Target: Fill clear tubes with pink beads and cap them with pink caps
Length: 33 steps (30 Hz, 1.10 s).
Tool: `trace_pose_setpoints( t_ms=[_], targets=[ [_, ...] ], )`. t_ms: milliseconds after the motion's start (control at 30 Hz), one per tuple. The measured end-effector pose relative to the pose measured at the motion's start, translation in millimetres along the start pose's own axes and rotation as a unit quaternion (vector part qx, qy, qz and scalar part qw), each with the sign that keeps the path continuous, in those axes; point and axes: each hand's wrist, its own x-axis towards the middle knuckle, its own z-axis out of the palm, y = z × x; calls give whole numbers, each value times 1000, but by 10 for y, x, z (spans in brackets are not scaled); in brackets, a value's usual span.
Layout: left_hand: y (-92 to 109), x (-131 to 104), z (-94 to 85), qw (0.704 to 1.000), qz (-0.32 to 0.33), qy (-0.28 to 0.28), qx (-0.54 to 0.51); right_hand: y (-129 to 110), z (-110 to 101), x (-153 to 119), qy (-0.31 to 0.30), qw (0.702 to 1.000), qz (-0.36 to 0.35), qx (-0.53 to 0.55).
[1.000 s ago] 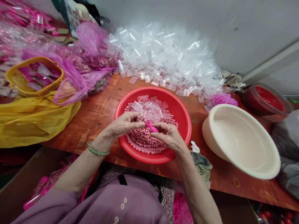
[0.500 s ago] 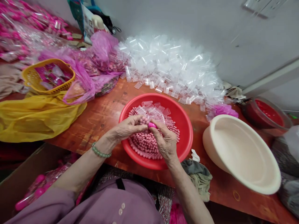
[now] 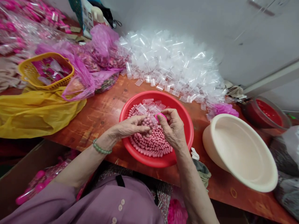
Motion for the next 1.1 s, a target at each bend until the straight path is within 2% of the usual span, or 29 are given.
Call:
trace_pose_setpoints(
  t_ms=[133, 400, 600, 733, 800, 933, 1100],
  targets=[
    [-1, -8, 19, 1000, 1, 4, -4, -65, 26, 61, -20, 999, -11, -25],
    [7, -1, 12, 1000, 7, -12, 21, -78, 147, 66, -12, 994, -43, -96],
    [33, -23, 15, 1000, 2, 12, 24, -84, -20, 16, 1, 994, -38, -98],
    [42, -23, 14, 999, 7, 25, 34, -80, -155, -5, -33, 993, -28, -108],
    [33, -11, 9, 999, 8, 27, 29, -71, -166, 8, -31, 996, -5, -88],
    [10, 17, -3, 999, 6, 25, -32, -58, -42, 65, 5, 999, 34, 13],
    [18, 12, -21, 998, 12, 21, -63, -97, 156, 102, 11, 999, -7, 31]
  ],
)
